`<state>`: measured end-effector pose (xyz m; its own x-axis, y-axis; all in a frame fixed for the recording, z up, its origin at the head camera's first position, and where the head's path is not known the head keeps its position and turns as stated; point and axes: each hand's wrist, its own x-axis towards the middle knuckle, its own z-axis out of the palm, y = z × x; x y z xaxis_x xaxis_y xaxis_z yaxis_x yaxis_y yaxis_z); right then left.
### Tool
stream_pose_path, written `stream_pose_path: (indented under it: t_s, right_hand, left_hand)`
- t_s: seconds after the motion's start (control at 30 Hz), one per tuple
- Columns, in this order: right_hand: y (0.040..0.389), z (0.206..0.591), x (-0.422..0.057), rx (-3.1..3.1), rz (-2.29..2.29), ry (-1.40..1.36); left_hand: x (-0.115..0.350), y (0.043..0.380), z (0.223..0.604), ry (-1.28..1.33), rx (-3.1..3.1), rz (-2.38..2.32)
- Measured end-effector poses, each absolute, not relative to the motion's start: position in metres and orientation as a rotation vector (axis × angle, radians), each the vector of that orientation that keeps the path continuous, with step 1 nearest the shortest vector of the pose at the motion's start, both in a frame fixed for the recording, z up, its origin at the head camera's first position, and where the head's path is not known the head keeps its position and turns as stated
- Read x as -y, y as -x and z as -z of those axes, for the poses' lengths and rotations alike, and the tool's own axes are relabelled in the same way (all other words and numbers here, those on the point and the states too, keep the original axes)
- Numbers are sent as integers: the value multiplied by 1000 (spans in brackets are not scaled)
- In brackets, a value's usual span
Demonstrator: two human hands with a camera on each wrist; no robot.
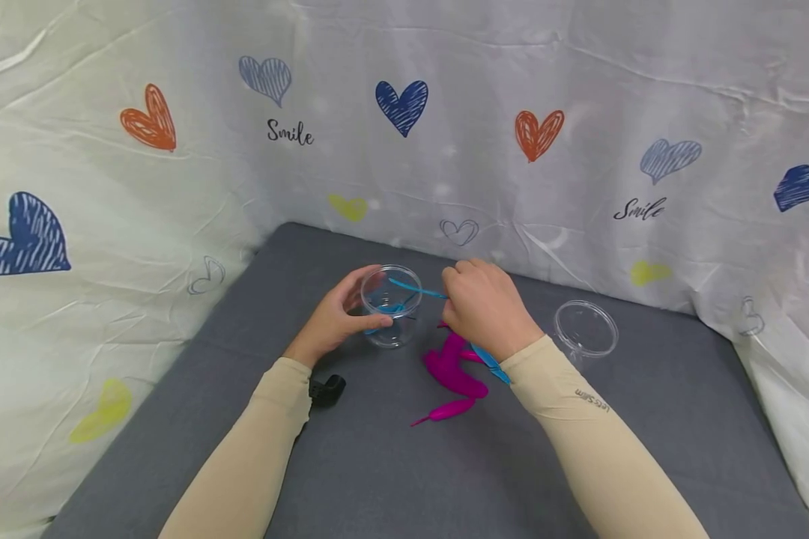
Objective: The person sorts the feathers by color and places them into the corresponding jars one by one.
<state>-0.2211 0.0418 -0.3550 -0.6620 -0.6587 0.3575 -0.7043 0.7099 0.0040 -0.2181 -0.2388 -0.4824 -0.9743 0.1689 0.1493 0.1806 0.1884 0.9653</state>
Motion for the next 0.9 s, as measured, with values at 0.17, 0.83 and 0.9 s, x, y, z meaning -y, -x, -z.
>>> stream_pose_path:
  t_s: [0.17,0.83,0.9]
  right_hand:
    - [229,352,-27,2584,-102,-1115]
    - [244,349,24,2648,181,-1192]
    - [244,349,26,2662,188,-1192]
  left_hand:
    - [239,219,484,357,2413,1960]
    - [238,217,479,375,2390,2035]
    - [238,217,479,375,2388,2041]
